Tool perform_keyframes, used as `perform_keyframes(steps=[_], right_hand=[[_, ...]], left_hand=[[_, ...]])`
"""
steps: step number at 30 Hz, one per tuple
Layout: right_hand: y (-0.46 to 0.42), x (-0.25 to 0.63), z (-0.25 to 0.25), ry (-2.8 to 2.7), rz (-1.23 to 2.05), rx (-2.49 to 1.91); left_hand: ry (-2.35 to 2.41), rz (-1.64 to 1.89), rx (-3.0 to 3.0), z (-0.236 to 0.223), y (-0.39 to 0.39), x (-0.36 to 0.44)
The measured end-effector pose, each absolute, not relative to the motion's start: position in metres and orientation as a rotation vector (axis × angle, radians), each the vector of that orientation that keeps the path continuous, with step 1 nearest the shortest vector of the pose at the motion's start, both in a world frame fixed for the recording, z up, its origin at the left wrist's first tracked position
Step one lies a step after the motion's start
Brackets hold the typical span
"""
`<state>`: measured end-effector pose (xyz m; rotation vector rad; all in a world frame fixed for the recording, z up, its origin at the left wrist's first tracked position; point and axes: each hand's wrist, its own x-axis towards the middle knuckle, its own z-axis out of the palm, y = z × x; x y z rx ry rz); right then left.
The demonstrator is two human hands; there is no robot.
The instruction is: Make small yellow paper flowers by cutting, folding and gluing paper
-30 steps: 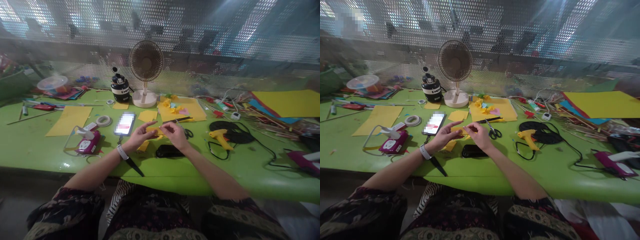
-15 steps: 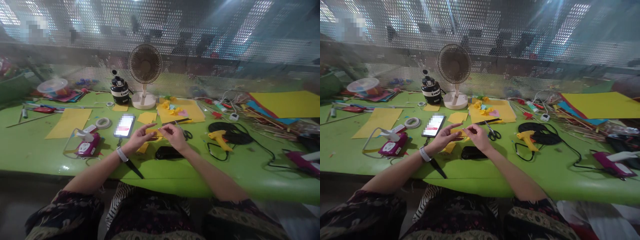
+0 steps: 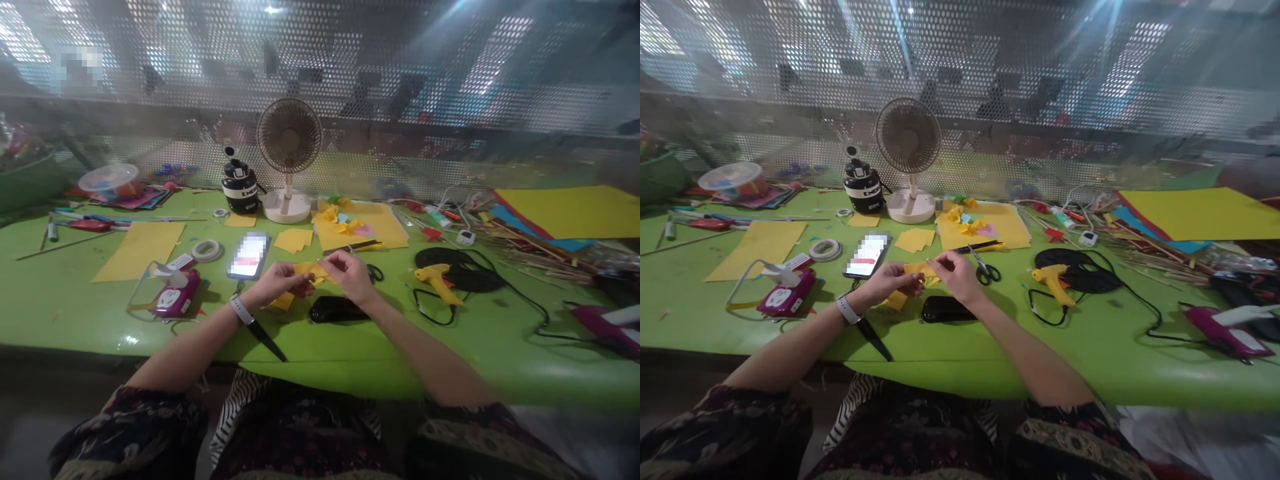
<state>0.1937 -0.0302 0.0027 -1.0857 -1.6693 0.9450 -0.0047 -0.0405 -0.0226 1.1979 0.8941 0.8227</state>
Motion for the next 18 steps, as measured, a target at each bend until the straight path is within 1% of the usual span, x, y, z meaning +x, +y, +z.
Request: perform_keyframes(steps=[3,7,9,14,18], right_hand=[[-0.0315,0.1940,0.0060,-1.650,1.024,-1.084],[-0.0320,0.1933,0.0084,-1.656,1.340,-1.014],[-0.0317,0.1930,0.0086,-1.673,1.426,-0.977],[-0.0287,0.1958,0.0094,-1.724,1.479,-0.936],[-0.0239,0.2025,0.0120,-1.771,1.443,-0.972]], left_hand=[[0.898,0.851,1.220,-0.0220,-0.0412,-0.0042],[0.893,0.887,1.245,-0.0231,-0.0413,-0.0059],[0.886,0.902,1.256,-0.0235,-0.0409,-0.0071],[0.890,0.902,1.262,-0.0218,-0.0403,-0.0072],[0.905,0.917,1.261,-0.0189,-0.0396,-0.0070]])
